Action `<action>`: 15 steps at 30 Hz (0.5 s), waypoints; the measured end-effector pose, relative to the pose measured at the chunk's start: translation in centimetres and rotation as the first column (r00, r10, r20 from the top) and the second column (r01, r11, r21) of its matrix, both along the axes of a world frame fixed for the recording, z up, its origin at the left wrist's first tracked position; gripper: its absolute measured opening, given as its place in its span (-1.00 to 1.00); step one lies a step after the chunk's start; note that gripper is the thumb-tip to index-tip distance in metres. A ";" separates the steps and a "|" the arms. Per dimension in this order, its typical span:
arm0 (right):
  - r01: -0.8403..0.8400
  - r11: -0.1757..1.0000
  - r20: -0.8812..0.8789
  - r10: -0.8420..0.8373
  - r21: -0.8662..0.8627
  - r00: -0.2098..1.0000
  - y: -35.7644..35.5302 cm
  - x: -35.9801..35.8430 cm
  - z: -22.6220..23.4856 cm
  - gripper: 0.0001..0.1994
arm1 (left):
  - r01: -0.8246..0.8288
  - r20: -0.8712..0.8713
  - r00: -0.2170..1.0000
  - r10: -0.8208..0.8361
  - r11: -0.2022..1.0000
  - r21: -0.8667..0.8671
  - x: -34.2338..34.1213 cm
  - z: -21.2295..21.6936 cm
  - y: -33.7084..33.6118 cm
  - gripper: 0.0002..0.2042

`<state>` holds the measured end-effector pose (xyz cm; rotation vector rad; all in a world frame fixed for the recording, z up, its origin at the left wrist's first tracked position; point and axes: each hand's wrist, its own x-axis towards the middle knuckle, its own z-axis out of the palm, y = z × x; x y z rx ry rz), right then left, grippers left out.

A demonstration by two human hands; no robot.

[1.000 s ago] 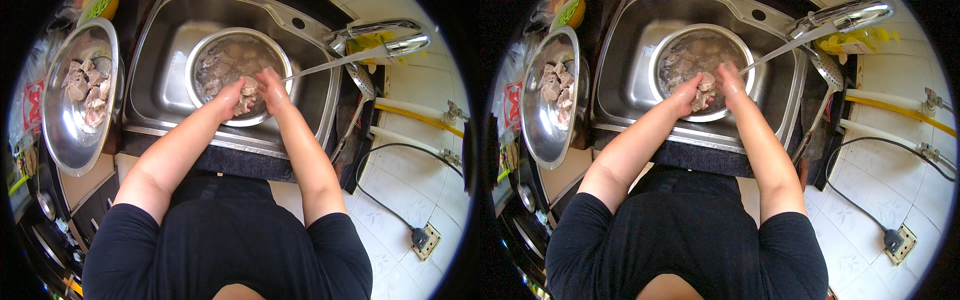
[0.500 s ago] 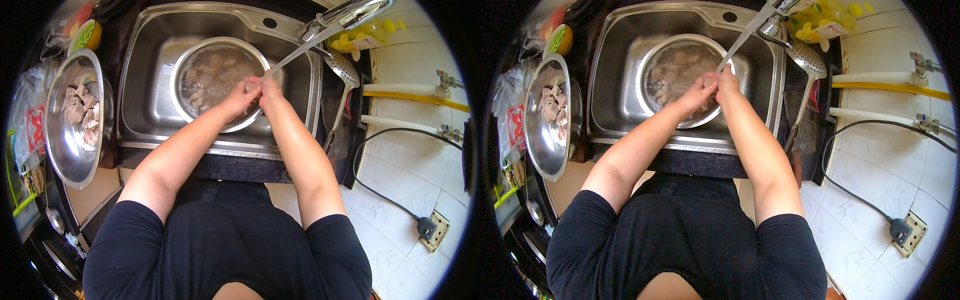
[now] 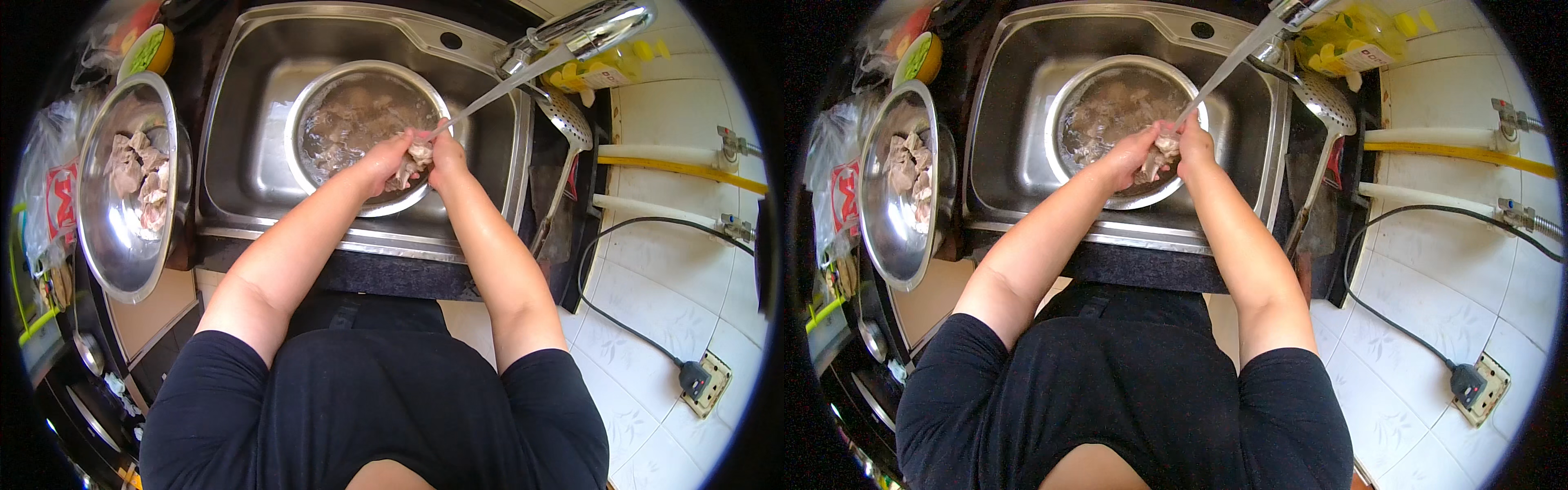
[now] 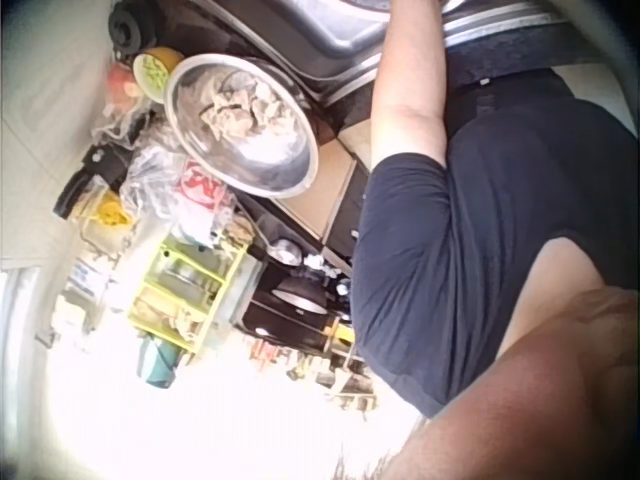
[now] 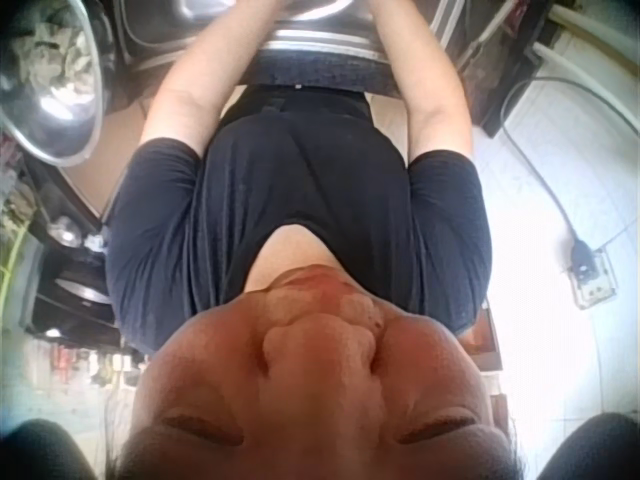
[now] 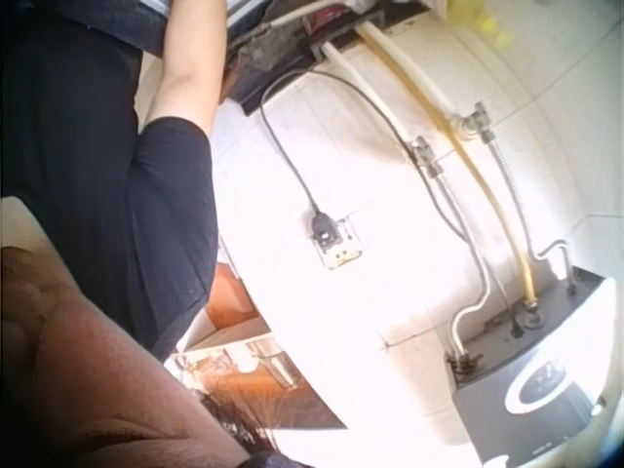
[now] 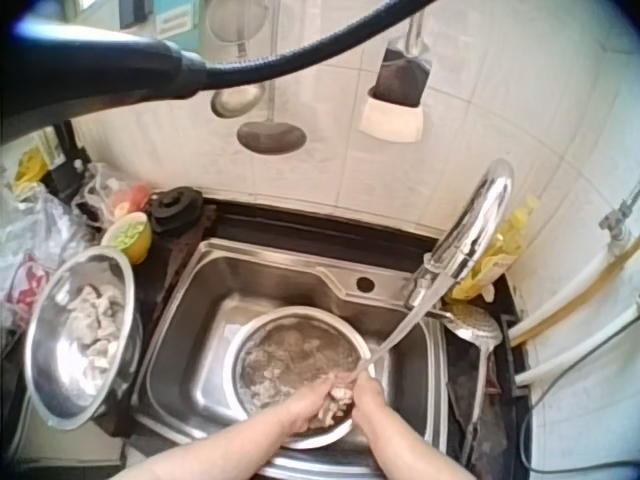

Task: The person washes pieces of raw meat by hand under running tap water in a kitchen sink. They rinse the meat in a metal bowl, transfer the cleaned pieces to a separate metal tray, and finally rinse the bowl itself.

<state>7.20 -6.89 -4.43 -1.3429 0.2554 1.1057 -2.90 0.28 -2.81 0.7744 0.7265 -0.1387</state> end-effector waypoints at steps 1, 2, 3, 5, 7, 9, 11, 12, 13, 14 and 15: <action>0.035 0.999 -0.114 -0.038 -0.030 0.993 0.3 0.1 0.5 -0.42 | -0.006 0.078 0.997 0.006 1.000 -0.003 0.0 -0.3 -0.2 -0.62; -0.014 0.999 -0.143 0.008 -0.038 0.990 0.3 0.1 1.4 -0.36 | -0.059 0.029 0.998 0.062 0.994 -0.094 0.2 -0.2 -0.3 -0.67; 0.004 1.000 -0.135 -0.007 -0.019 0.991 0.3 0.1 1.0 -0.35 | -0.048 0.044 0.998 0.053 0.994 -0.101 0.0 0.0 0.0 -0.68; 0.038 0.999 -0.120 -0.036 0.018 0.992 0.4 -0.1 0.4 -0.33 | -0.027 0.075 0.997 0.035 0.993 -0.114 -0.3 0.4 0.5 -0.70; 0.010 0.988 0.101 -0.026 0.151 0.995 -0.2 -1.1 0.9 -0.49 | -0.085 -0.057 0.995 0.082 0.994 -0.067 0.1 -0.2 0.8 -0.70; -0.015 0.964 0.377 -0.090 0.266 0.922 -0.1 -2.3 0.8 -0.56 | -0.134 -0.175 0.976 0.125 0.990 -0.042 0.5 0.0 0.9 -0.69; -0.251 0.948 0.553 0.106 0.194 0.827 -1.0 -2.4 0.3 -0.57 | -0.163 -0.187 0.970 0.157 0.986 -0.016 0.8 0.6 0.7 -0.68; -0.306 0.946 0.581 0.189 0.108 0.792 -1.3 -2.6 0.5 -0.58 | -0.177 -0.194 0.966 0.173 0.984 -0.004 0.8 0.7 0.7 -0.67; -0.355 0.935 0.601 0.272 0.021 0.751 -1.5 -2.7 0.6 -0.59 | -0.147 -0.196 0.970 0.144 0.989 0.001 0.6 0.6 0.8 -0.67; -0.290 0.957 0.610 0.230 0.000 0.758 -1.4 -2.5 0.4 -0.65 | -0.110 -0.195 0.975 0.109 0.994 0.006 0.5 0.5 0.9 -0.68; -0.227 0.971 0.491 0.161 0.076 0.856 -1.4 -1.9 0.4 -0.65 | -0.072 -0.194 0.978 0.073 0.997 0.011 0.5 0.5 1.0 -0.68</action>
